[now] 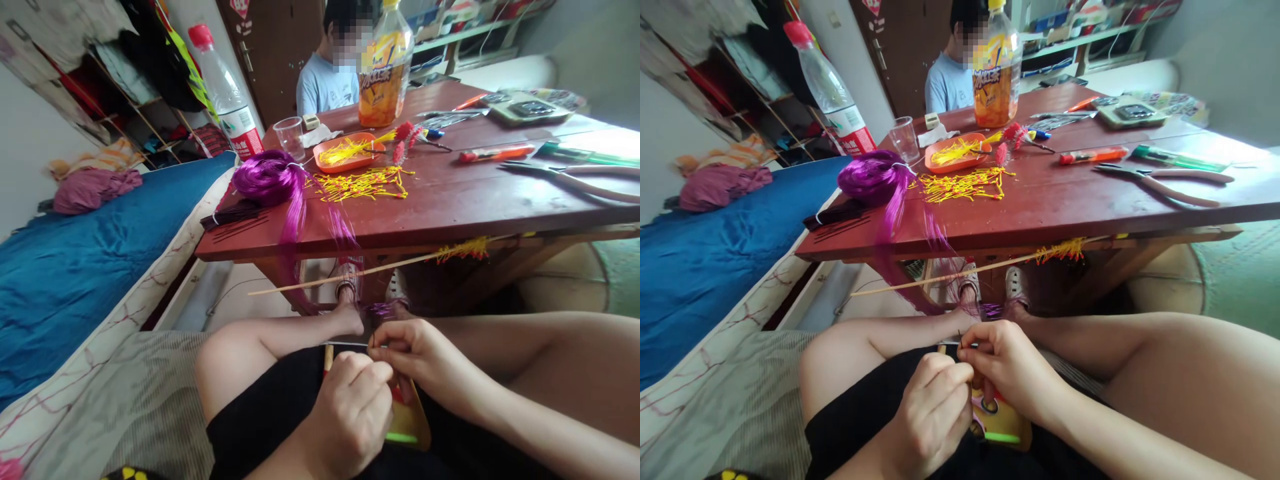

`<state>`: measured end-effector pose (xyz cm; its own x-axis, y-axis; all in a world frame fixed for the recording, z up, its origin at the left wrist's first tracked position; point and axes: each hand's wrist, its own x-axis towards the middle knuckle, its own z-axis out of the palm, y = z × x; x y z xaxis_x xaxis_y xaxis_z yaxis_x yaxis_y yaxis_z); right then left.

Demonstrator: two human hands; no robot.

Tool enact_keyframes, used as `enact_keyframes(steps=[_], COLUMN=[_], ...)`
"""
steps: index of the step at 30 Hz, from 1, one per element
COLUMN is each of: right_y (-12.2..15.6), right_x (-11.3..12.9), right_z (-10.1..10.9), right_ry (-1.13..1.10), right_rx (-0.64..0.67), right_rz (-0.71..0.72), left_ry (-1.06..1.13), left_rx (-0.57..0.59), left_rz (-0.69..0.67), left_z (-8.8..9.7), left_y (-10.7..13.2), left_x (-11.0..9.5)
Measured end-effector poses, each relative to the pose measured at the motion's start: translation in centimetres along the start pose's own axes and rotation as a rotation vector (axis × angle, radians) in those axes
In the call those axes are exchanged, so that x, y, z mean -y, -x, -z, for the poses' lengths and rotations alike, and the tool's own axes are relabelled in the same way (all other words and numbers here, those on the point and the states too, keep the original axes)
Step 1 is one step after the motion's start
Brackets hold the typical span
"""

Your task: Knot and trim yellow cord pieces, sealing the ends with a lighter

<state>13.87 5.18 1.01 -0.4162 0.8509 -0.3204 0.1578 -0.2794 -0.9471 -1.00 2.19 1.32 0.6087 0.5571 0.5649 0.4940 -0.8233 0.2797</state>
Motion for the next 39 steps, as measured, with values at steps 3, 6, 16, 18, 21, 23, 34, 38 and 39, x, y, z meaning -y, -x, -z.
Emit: enact_keyframes(steps=[3,6,16,18,21,23,34,38,39], right_y=[-0.2,0.0,1.6,1.6,1.6,1.5,1.1,1.0,0.9], right_x=[0.2,0.6,-0.2,-0.2,0.1,0.2,1.3,1.5,1.4], right_z=[-0.1,0.2,2.3,2.4,2.2,2.0,1.6,1.4,1.4], right_ry=[0.055,0.162,1.269,1.259,1.189,1.085,0.459,0.332,0.277], right_rx=[-0.017,-0.081,-0.084,-0.106,-0.133,-0.123,-0.035,-0.029,-0.021], right_rz=[0.02,0.08,1.324,1.334,1.301,1.209,0.308,0.241,0.22], left_ry=[-0.039,0.041,1.341,1.386,1.419,1.369,0.563,0.377,0.317], left_rx=[-0.005,-0.005,0.066,0.055,0.031,-0.002,-0.024,-0.069,-0.082], left_rz=[-0.036,0.072,1.465,1.477,1.49,1.449,0.825,0.629,0.56], left_z=[-0.1,-0.3,-1.1,-1.4,-1.5,-1.3,0.1,-0.1,-0.2], left_y=[-0.2,-0.5,-1.8,-1.5,-1.4,-1.4,-1.8,-1.2,-1.0], left_x=[0.3,0.6,1.6,1.5,1.2,1.1,-0.2,-0.4,-0.4])
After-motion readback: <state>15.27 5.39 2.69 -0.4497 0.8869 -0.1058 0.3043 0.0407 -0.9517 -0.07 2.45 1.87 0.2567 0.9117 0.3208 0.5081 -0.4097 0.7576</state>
